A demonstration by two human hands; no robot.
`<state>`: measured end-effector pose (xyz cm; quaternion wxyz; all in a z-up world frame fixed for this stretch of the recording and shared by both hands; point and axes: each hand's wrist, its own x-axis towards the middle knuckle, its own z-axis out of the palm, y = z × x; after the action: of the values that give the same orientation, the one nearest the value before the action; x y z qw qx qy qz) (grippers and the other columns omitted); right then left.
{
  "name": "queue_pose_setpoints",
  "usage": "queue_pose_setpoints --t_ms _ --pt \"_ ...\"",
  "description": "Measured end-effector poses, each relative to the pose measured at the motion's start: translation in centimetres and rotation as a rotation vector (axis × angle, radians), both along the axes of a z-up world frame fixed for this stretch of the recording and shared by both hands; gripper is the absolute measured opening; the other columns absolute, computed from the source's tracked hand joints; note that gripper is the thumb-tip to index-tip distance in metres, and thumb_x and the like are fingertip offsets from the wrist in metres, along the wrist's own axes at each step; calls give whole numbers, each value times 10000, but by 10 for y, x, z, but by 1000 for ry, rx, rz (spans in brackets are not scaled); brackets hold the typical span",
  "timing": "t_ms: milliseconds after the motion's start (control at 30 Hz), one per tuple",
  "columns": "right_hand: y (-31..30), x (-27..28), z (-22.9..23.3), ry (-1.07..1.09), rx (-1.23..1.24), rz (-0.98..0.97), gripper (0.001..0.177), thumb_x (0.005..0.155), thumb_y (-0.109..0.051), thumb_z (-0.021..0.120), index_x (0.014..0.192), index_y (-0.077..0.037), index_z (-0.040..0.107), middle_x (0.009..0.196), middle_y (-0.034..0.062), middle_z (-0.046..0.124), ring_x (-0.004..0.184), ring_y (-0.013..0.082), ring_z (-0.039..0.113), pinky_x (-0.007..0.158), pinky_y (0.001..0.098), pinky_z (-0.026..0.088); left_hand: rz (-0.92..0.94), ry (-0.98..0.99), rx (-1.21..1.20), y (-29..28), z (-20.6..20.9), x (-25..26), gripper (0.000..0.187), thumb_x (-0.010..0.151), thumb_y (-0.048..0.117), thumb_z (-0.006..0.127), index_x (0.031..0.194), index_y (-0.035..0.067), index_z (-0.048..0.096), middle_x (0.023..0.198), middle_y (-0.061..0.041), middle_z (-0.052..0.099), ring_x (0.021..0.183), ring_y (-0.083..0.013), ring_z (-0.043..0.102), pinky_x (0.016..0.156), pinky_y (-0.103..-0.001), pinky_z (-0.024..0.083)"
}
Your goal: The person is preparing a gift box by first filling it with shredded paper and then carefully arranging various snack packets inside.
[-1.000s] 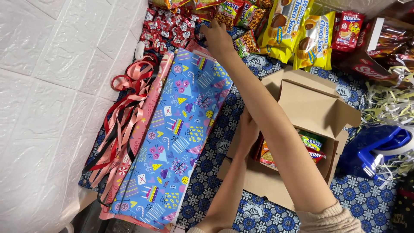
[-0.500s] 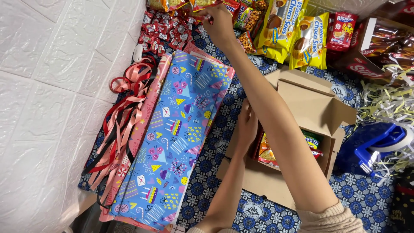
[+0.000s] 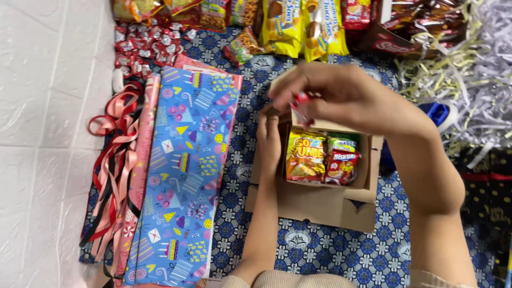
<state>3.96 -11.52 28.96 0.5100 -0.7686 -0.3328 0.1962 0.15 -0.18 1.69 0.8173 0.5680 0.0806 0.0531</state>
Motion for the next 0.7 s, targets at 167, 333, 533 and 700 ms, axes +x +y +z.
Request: queue_pose_setpoints --t_ms 167,333,533,700 --pt "-58 -69 -11 -216 -233 -123 261 957 -125 528 1168 -93 678 1158 90 597 1084 211 593 888 344 510 -8 -17 -78 -5 0 0 290 985 153 436 1243 72 540 1082 -153 680 929 -255 691 809 -340 567" --pt "-67 -91 -67 -66 -234 -350 198 881 -33 664 1071 0 710 1028 163 702 850 262 715 665 350 590 0 25 176 -8 13 -7 309 1024 183 452 1315 215 549 1293 -102 594 1227 -256 549 1085 -475 387" --pt "-53 -86 -137 49 -181 -387 171 917 -20 607 1076 -3 666 946 152 675 734 221 702 638 358 543 38 -9 205 -9 1 -3 300 1008 167 468 1285 192 579 1270 -87 612 1195 -258 584 1053 -438 438" --pt "-48 -83 -146 -12 -229 -422 199 933 -40 618 1131 -42 640 945 123 675 708 234 705 641 342 519 42 12 213 -8 -5 -2 300 1001 160 472 1278 200 580 1275 -73 609 1203 -257 582 1058 -442 439"
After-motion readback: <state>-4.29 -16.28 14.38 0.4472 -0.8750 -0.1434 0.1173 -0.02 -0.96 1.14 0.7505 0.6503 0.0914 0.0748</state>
